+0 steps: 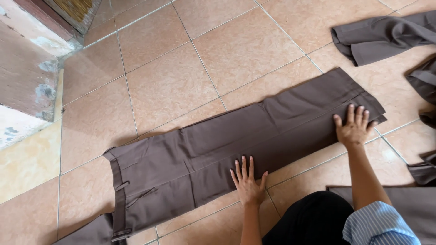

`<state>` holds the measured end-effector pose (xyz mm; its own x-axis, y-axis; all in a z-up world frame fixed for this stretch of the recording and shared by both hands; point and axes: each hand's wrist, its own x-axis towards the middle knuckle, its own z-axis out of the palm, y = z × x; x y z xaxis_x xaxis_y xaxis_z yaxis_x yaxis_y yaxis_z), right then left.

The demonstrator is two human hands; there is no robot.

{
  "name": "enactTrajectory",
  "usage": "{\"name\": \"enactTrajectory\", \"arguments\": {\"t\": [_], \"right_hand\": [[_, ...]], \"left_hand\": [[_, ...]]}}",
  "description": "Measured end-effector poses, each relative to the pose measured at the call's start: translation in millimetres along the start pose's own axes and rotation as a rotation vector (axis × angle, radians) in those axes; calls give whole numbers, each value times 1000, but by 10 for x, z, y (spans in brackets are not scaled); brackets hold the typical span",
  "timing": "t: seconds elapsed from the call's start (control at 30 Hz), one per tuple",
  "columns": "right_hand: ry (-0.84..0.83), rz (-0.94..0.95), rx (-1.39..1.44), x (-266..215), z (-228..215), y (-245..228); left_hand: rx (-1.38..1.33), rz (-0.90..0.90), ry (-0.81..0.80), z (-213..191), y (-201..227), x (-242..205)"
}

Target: Folding several pairs of brown pants on a tiled floor.

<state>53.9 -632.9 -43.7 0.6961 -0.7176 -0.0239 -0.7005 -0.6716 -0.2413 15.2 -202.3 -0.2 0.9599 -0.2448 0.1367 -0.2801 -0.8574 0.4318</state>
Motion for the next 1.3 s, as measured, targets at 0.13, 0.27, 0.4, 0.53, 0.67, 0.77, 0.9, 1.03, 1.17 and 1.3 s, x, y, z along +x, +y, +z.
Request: {"name": "enactTrajectory", "arguments": {"t": [0.13,0.27,0.4,0.53,0.67,0.77,0.9,1.03,1.17,1.3], "right_hand": [[156,17,77,-5,2,72],[211,-284,137,-392,-169,-379],[168,-109,175,-161,-67,-36],[186,179,240,103,-199,303],[258,305,336,456,-169,672],[188,349,383,719,-168,939],[339,141,443,818,-310,1102],[598,-98,577,637,-602,999],[423,55,385,453,-541,1043],[61,269,112,419,-397,1066]], "left_hand": [[-6,5,14,-11,-5,6],[-11,5,33,0,-2,7],[-10,1,36,23,-9,-4],[-102,6,70,5,4,2],[-137,163,179,-57,17,-47],[-162,200,221,-30,11,-52],[-148,208,291,35,-10,-53],[-96,196,301,109,-56,-57],[-160,192,262,17,-17,-61],[-155,141,218,19,-4,-27]]}}
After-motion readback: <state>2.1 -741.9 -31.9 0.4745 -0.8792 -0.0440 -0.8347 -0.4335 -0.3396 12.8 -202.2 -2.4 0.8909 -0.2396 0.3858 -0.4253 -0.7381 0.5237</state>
